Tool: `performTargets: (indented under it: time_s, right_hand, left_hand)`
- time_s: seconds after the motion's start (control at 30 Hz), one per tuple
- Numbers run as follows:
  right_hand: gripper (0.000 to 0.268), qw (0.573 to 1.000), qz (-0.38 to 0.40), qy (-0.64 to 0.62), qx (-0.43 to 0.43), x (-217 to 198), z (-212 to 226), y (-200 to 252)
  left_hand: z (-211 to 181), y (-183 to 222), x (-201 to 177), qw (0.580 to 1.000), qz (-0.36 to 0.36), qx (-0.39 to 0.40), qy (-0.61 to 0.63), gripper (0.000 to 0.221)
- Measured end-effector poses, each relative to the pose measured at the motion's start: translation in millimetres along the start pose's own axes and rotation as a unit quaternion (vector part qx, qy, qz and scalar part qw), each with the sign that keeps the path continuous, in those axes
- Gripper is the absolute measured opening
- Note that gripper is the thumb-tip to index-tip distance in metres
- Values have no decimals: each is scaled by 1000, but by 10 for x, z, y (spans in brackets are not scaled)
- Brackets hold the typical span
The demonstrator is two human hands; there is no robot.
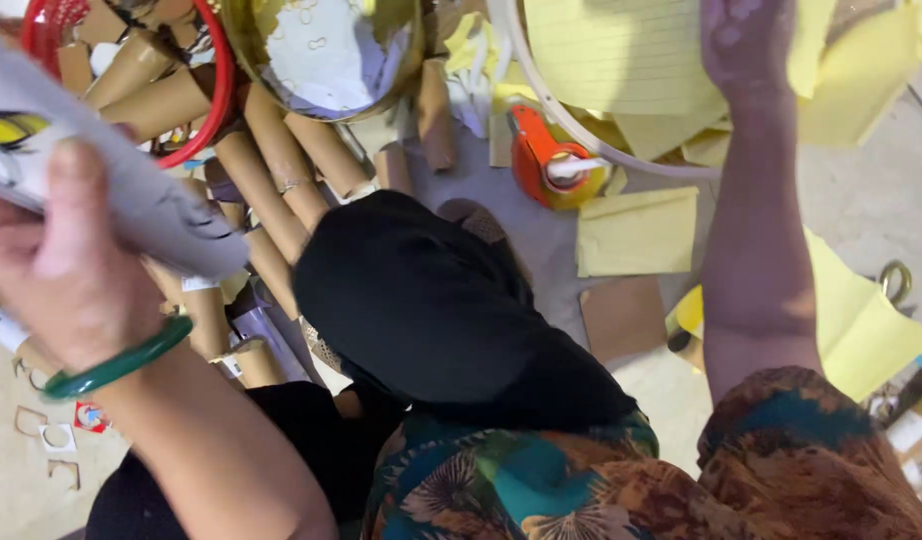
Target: Packing drawings or prints into cardboard shipping tubes and sealing them with tape.
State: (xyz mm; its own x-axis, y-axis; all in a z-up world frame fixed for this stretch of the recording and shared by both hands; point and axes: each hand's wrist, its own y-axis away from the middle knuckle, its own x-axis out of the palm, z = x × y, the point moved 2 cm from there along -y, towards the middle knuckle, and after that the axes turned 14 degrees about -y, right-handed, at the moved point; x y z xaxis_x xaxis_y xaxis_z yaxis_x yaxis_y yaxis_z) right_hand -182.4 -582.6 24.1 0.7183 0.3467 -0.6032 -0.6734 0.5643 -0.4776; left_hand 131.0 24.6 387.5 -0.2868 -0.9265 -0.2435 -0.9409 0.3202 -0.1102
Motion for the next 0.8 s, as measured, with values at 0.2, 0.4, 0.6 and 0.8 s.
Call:
performTargets:
  time_s: [0.2, 0.4, 0.6, 0.8]
  right_hand:
    - [24, 985, 6, -91, 146, -398, 1276, 121]
    - [19, 948, -94, -257, 160, -537, 1561, 709]
    - [10, 962, -200, -88, 164, -451, 1947, 1637]
    - [62, 959, 191, 136, 157, 516, 1696, 3101]
  left_hand:
    - [-541, 433, 594, 994, 77, 65, -32, 52]
    - [13, 902, 2235, 959, 262, -109, 26, 45]
    - [1310, 1828, 3287, 892, 316, -298, 124, 48]
    - [1465, 1772, 3333, 883, 335, -322, 73, 44]
